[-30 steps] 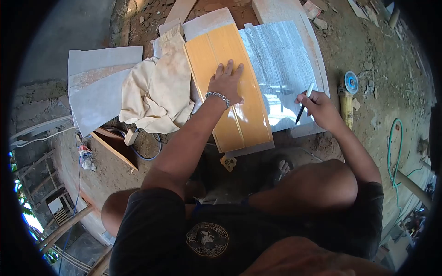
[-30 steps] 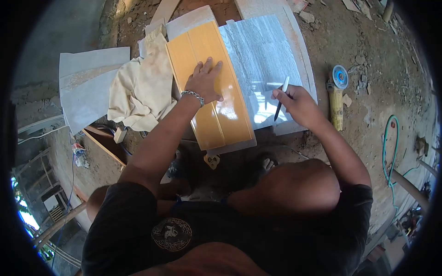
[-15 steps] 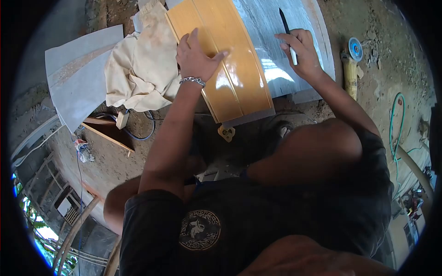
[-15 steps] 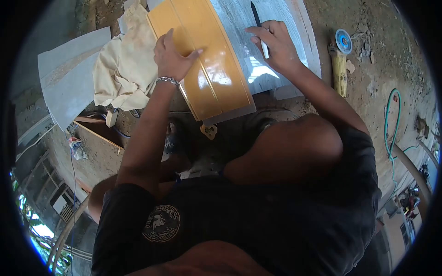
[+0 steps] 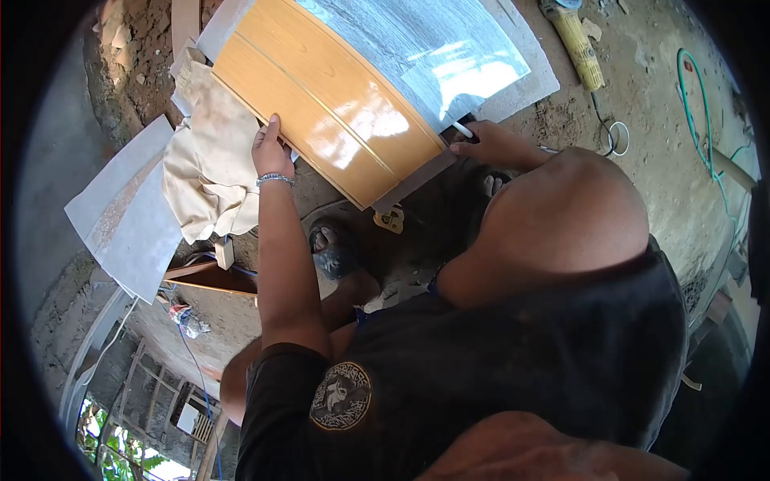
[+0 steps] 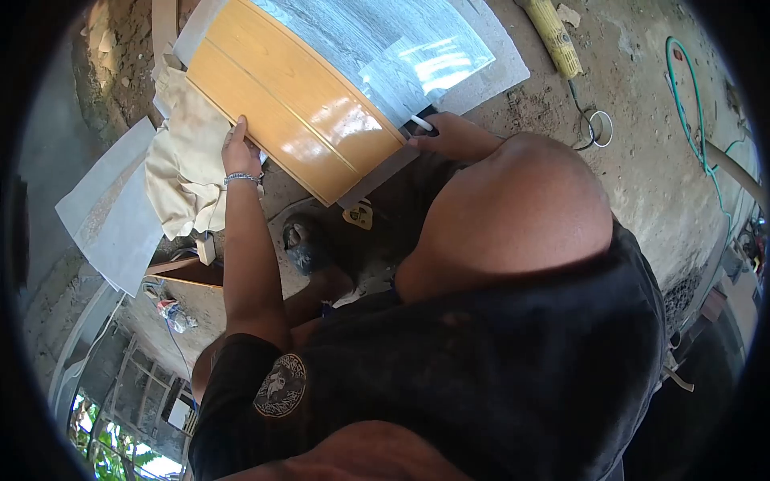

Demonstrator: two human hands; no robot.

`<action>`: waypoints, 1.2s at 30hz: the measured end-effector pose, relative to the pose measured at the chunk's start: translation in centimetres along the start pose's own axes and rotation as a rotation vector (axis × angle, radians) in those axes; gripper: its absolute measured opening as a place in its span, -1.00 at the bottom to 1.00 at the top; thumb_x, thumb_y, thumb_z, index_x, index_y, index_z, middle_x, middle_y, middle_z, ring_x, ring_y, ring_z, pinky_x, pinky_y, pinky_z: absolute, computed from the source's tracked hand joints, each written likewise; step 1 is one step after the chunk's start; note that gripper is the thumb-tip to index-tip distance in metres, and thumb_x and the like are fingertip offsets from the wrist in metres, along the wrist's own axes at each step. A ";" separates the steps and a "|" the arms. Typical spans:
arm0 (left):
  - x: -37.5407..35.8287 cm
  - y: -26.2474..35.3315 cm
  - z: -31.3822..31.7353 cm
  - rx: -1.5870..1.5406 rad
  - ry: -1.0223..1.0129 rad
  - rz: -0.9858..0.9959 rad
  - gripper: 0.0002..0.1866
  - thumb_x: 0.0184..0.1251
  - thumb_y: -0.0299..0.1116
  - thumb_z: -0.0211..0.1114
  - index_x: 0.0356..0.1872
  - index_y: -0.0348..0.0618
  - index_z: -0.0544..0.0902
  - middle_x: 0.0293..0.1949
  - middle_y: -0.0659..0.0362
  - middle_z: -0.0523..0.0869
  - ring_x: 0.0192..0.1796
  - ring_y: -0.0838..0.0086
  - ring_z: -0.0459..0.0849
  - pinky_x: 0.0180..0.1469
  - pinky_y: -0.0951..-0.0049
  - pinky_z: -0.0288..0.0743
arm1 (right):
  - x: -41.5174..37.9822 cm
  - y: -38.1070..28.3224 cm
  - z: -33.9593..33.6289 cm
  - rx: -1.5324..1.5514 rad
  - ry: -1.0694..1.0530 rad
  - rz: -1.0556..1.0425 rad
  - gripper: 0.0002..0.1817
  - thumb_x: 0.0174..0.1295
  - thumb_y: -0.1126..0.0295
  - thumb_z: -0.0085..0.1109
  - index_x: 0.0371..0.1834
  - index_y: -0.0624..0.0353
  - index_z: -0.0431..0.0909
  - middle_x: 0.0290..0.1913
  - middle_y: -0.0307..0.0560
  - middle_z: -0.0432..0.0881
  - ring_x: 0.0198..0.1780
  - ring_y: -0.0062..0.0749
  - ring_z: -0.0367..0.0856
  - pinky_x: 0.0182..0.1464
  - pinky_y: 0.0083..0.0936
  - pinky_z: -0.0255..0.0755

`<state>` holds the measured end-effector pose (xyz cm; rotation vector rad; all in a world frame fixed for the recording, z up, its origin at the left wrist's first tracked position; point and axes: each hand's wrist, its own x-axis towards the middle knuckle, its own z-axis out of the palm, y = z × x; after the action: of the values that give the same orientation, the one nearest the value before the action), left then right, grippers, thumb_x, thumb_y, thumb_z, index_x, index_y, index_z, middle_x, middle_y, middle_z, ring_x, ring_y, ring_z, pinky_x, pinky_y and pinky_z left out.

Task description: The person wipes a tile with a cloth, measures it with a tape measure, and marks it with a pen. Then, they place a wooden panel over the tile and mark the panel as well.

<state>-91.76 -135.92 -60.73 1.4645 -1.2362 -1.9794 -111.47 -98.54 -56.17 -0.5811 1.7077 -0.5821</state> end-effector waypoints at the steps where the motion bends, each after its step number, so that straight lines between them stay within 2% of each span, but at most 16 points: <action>1: -0.2 0.0 0.4 -0.031 0.011 -0.013 -0.83 0.43 -0.33 0.38 -0.20 -0.19 0.60 -0.22 0.15 0.75 -0.17 0.42 0.73 -0.11 0.37 0.63 | 0.7 0.6 0.8 0.052 0.064 -0.052 -0.61 0.36 0.06 0.28 -0.17 0.25 0.67 -0.36 -0.02 0.67 -0.27 -0.34 0.58 -0.15 -0.30 0.44; 2: -0.4 0.1 0.6 -0.064 0.024 -0.027 -0.83 0.43 -0.33 0.38 -0.21 -0.19 0.60 -0.23 0.16 0.75 -0.18 0.42 0.73 -0.12 0.38 0.63 | 1.3 1.3 1.4 0.104 0.126 -0.103 -0.60 0.35 0.07 0.29 -0.21 0.26 0.69 -0.40 0.02 0.67 -0.29 -0.32 0.60 -0.16 -0.28 0.44; 6: -0.1 -0.1 0.5 -0.064 0.000 -0.019 -0.83 0.43 -0.34 0.37 -0.20 -0.21 0.61 -0.20 0.13 0.75 -0.17 0.41 0.73 -0.12 0.37 0.63 | 1.8 0.3 1.6 0.132 0.140 -0.095 -0.60 0.33 0.08 0.31 -0.22 0.29 0.70 -0.42 -0.02 0.67 -0.34 -0.35 0.58 -0.20 -0.31 0.44; 8: -0.2 -0.1 0.4 -0.068 0.007 -0.019 -0.81 0.43 -0.34 0.38 -0.15 -0.25 0.64 -0.17 0.11 0.76 -0.17 0.40 0.74 -0.14 0.37 0.64 | 1.8 -0.1 1.5 0.195 0.121 0.005 -0.61 0.31 0.10 0.33 -0.26 0.30 0.71 -0.46 -0.09 0.66 -0.38 -0.41 0.57 -0.22 -0.37 0.43; 14: -0.8 0.4 0.9 -0.050 0.010 -0.025 -0.77 0.44 -0.31 0.37 -0.10 -0.28 0.65 -0.17 0.12 0.77 -0.17 0.41 0.75 -0.17 0.38 0.65 | 1.5 -0.8 1.5 0.249 0.136 0.045 -0.66 0.30 0.15 0.35 -0.28 0.27 0.72 -0.47 -0.21 0.65 -0.39 -0.54 0.54 -0.25 -0.43 0.41; 26: -0.5 0.1 0.4 -0.046 -0.017 -0.019 -0.77 0.42 -0.31 0.39 -0.10 -0.27 0.65 -0.16 0.13 0.76 -0.18 0.42 0.74 -0.18 0.39 0.65 | 2.1 0.1 1.9 0.261 0.167 0.032 -0.69 0.29 0.17 0.35 -0.30 0.27 0.73 -0.51 -0.23 0.63 -0.47 -0.60 0.49 -0.36 -0.48 0.36; 32: -0.7 0.2 0.7 -0.064 -0.001 -0.016 -0.79 0.42 -0.31 0.39 -0.12 -0.25 0.66 -0.18 0.14 0.77 -0.20 0.42 0.74 -0.20 0.40 0.64 | 2.4 0.6 2.2 0.350 0.154 0.005 -0.68 0.29 0.17 0.36 -0.34 0.26 0.72 -0.51 -0.22 0.63 -0.47 -0.60 0.48 -0.36 -0.49 0.36; 36: -0.7 0.3 0.6 -0.041 0.000 -0.018 -0.79 0.42 -0.31 0.39 -0.12 -0.24 0.67 -0.19 0.15 0.77 -0.21 0.44 0.74 -0.20 0.41 0.63 | 2.2 0.3 2.1 0.299 0.167 0.018 -0.67 0.30 0.17 0.35 -0.35 0.28 0.71 -0.51 -0.22 0.63 -0.46 -0.60 0.48 -0.35 -0.49 0.36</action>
<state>-92.14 -135.31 -60.09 1.4605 -1.1794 -2.0047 -109.84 -99.93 -58.39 -0.3101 1.7362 -0.8753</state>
